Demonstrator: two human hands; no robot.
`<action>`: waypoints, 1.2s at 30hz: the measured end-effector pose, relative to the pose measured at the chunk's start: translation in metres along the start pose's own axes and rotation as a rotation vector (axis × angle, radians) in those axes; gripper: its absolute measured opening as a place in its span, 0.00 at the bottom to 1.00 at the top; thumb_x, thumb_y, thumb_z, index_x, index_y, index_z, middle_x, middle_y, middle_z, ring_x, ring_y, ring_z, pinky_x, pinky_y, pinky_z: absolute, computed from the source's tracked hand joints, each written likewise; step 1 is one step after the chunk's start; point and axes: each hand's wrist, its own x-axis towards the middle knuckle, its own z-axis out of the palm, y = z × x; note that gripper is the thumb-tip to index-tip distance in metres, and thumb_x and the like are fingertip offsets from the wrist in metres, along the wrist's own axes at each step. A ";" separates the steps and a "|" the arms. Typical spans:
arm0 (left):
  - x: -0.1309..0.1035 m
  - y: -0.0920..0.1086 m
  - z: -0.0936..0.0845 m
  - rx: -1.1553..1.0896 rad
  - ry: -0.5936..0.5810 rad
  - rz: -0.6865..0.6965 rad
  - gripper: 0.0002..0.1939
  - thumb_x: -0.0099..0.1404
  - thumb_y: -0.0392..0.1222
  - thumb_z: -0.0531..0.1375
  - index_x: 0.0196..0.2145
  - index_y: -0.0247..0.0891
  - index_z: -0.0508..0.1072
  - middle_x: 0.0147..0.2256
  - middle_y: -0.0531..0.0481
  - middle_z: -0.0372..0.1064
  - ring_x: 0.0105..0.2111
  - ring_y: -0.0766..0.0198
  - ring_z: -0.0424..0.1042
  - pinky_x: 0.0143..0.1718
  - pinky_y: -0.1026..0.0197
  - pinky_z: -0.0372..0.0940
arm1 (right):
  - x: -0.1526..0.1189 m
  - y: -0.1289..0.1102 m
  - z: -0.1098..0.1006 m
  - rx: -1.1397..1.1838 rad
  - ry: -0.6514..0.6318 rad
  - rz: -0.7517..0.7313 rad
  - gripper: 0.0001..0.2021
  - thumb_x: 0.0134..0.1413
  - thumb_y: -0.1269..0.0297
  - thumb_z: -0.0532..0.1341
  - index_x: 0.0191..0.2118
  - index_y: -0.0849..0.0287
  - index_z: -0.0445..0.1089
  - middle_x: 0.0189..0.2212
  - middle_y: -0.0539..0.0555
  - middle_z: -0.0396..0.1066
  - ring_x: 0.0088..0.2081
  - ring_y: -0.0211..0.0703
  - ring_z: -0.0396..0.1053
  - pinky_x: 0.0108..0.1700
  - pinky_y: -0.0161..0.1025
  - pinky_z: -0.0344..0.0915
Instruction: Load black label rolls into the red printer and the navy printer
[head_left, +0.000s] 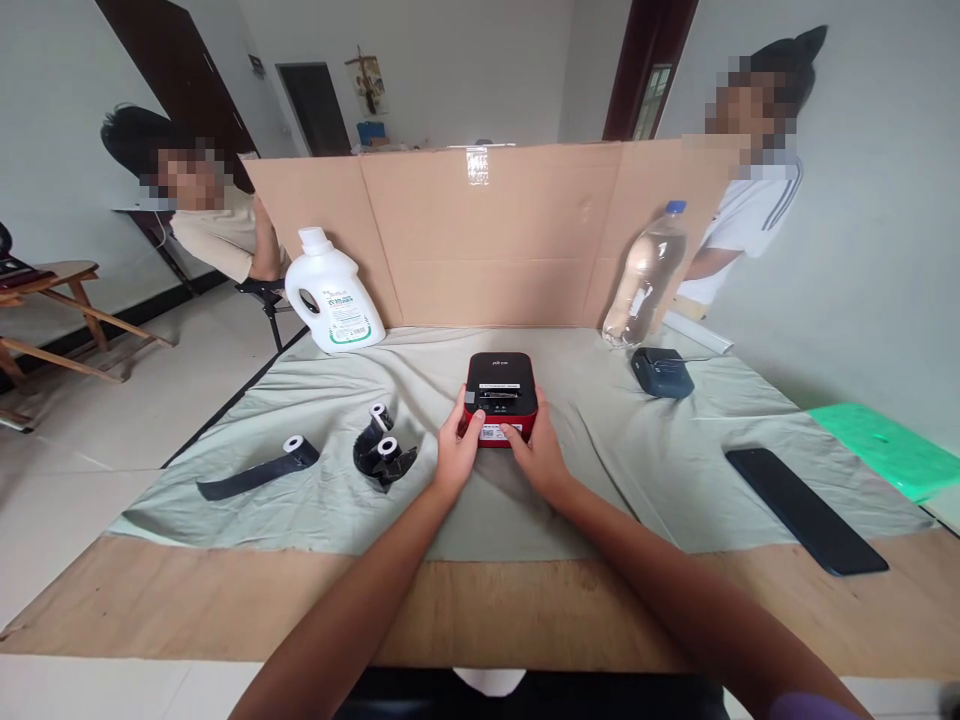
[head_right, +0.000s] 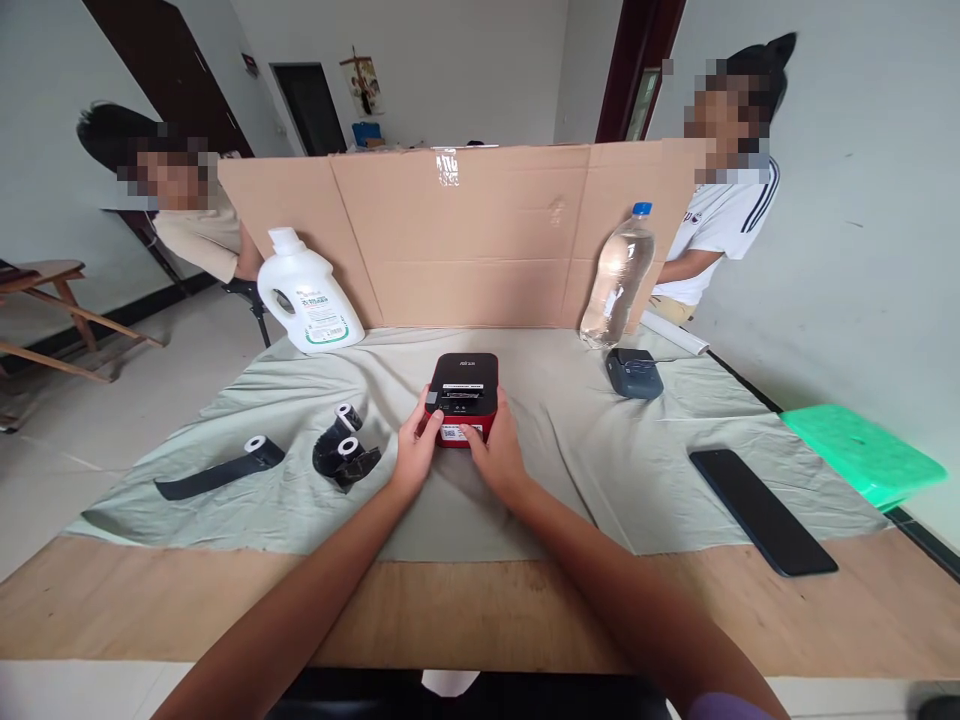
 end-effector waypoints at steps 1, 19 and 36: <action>-0.001 0.000 0.000 0.003 -0.003 -0.002 0.32 0.68 0.57 0.60 0.65 0.41 0.67 0.63 0.46 0.65 0.65 0.52 0.63 0.66 0.55 0.60 | -0.001 0.001 0.000 -0.006 0.001 0.002 0.41 0.61 0.53 0.61 0.73 0.56 0.42 0.68 0.64 0.56 0.67 0.59 0.58 0.67 0.61 0.56; 0.005 -0.014 -0.010 -0.049 -0.062 0.164 0.13 0.68 0.50 0.61 0.44 0.41 0.69 0.63 0.41 0.62 0.65 0.53 0.61 0.62 0.52 0.61 | 0.008 0.020 -0.008 0.033 0.082 -0.024 0.26 0.62 0.53 0.60 0.63 0.52 0.61 0.59 0.60 0.65 0.55 0.51 0.68 0.58 0.53 0.67; 0.020 -0.010 -0.018 -0.027 -0.082 0.019 0.15 0.70 0.57 0.55 0.40 0.42 0.68 0.46 0.48 0.72 0.46 0.60 0.72 0.48 0.60 0.67 | 0.014 0.011 -0.007 0.143 0.011 -0.001 0.29 0.67 0.48 0.52 0.69 0.52 0.56 0.70 0.57 0.56 0.70 0.49 0.54 0.71 0.54 0.49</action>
